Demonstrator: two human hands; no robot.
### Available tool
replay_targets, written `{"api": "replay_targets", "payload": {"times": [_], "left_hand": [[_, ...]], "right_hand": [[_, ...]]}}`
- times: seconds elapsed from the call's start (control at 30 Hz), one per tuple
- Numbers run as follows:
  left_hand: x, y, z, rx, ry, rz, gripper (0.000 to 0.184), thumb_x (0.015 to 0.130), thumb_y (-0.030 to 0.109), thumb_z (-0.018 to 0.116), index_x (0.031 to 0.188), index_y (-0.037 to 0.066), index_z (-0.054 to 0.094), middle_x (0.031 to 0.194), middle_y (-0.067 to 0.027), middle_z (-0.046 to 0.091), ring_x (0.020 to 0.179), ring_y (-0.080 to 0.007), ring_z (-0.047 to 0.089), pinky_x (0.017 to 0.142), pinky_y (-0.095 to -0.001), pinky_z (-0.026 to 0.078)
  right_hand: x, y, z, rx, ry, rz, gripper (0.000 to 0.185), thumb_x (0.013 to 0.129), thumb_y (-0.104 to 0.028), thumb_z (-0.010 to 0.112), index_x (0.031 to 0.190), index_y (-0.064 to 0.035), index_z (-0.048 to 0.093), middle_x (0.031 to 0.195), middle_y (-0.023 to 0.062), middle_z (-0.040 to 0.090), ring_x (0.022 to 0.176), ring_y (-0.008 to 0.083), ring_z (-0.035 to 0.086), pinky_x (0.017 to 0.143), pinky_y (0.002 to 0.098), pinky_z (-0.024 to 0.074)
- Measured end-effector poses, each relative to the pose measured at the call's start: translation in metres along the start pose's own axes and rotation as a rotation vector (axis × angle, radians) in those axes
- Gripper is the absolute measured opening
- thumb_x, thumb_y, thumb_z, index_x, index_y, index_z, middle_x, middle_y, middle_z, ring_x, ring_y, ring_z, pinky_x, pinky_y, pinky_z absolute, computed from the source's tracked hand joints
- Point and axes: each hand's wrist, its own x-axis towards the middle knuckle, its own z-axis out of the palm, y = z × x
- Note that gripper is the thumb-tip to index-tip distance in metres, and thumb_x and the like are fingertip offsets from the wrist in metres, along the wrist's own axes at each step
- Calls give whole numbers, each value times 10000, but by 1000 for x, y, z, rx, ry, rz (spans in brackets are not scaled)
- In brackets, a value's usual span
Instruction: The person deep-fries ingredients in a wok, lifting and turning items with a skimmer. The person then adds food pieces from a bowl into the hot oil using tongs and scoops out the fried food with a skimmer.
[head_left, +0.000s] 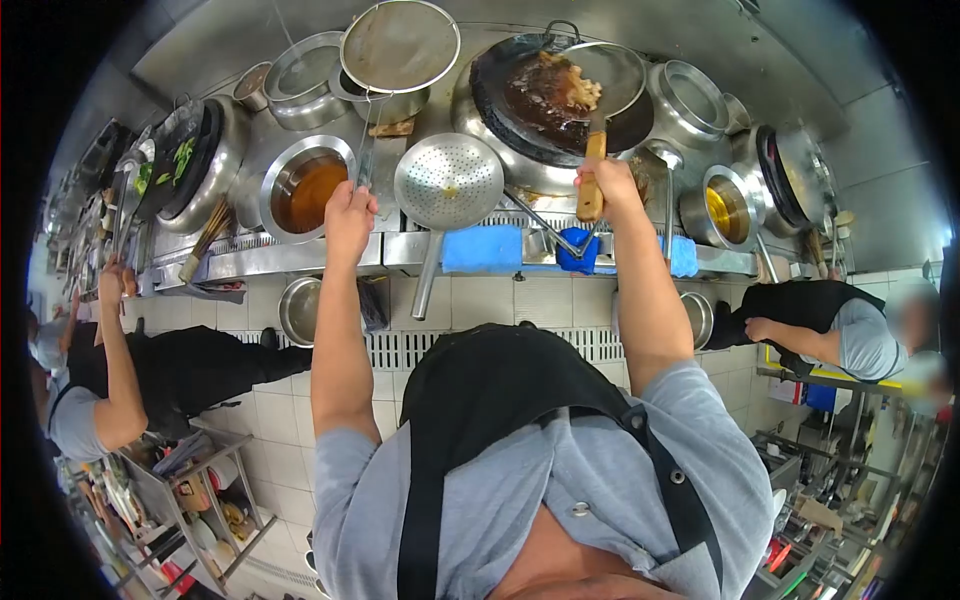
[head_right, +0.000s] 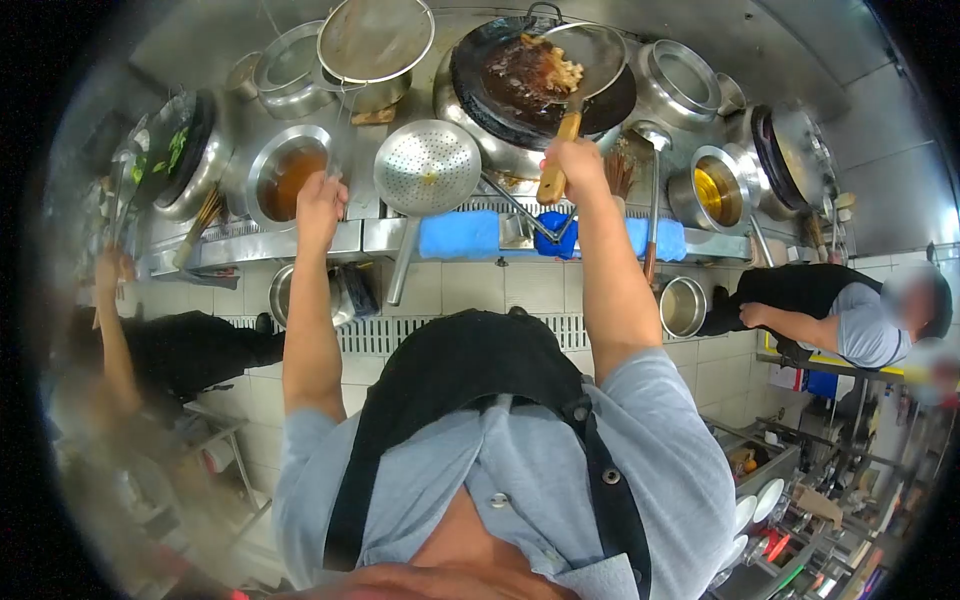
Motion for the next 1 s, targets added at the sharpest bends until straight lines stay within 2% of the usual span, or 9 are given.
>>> {"api": "replay_targets", "payload": {"times": [0.1, 0.2, 0.33, 0.47, 0.6, 0.63, 0.77, 0.87, 1.0], "left_hand": [[-7, 7, 14, 34, 44, 33, 171, 1007, 126, 508, 985, -22, 591, 700, -34, 597, 512, -74, 458, 483, -258, 375], [-9, 6, 23, 34, 57, 36, 181, 1015, 126, 503, 1004, -27, 599, 699, -36, 598, 511, -70, 458, 484, -252, 379], [-13, 7, 37, 22, 72, 13, 183, 1024, 130, 498, 999, -21, 599, 702, -32, 598, 508, -69, 452, 483, -244, 370], [-15, 0, 44, -66, 89, -43, 182, 1024, 128, 498, 977, -12, 603, 710, -30, 597, 513, -69, 443, 490, -235, 361], [-9, 8, 46, -103, 78, -45, 172, 1017, 122, 503, 971, -11, 604, 719, -31, 595, 520, -71, 439, 496, -230, 358], [-9, 11, 47, -102, 76, -38, 171, 1015, 121, 504, 970, -11, 604, 721, -31, 595, 521, -72, 441, 496, -231, 357], [-5, 12, 43, -115, 53, -25, 170, 1011, 121, 506, 961, -12, 599, 727, -34, 599, 529, -77, 448, 497, -237, 357], [-8, 13, 33, -94, 43, -39, 170, 1011, 122, 506, 953, -13, 591, 728, -38, 601, 536, -80, 454, 500, -242, 362], [-1, 8, 16, -144, 23, -37, 170, 1008, 128, 512, 944, -13, 582, 728, -39, 603, 540, -85, 462, 502, -245, 368]], "right_hand": [[-12, -16, -21, -36, -161, 50, 178, 821, -114, 665, 914, 27, 609, 769, 113, 654, 622, 204, 627, 542, 341, 507], [1, -22, -47, 154, -217, 123, 142, 838, -112, 641, 905, 11, 617, 755, 102, 647, 622, 183, 621, 530, 316, 507], [-14, -19, -49, 162, -304, 157, 180, 906, -129, 594, 994, 29, 594, 842, 68, 626, 670, 116, 601, 561, 261, 499], [-14, -12, -81, 384, -481, 197, 223, 908, -120, 585, 1049, 51, 558, 840, 70, 608, 636, 119, 563, 542, 247, 481], [-52, -22, -73, 324, -387, 78, 293, 913, -109, 560, 1168, 30, 516, 934, 89, 593, 669, 121, 554, 538, 246, 474], [-50, -14, -77, 331, -420, 74, 377, 902, -94, 563, 1249, 32, 487, 973, 89, 592, 690, 119, 557, 537, 248, 473], [-83, -16, -70, 340, -383, 51, 449, 888, -81, 564, 1314, 32, 474, 975, 84, 591, 682, 108, 554, 529, 257, 475], [-111, -13, -62, 237, -361, 10, 382, 875, -60, 597, 1242, 19, 527, 953, 86, 601, 646, 138, 584, 494, 282, 497], [-164, -8, -50, 199, -383, 2, 461, 864, -60, 593, 1310, 11, 498, 949, 73, 594, 608, 120, 571, 463, 264, 481]]}}
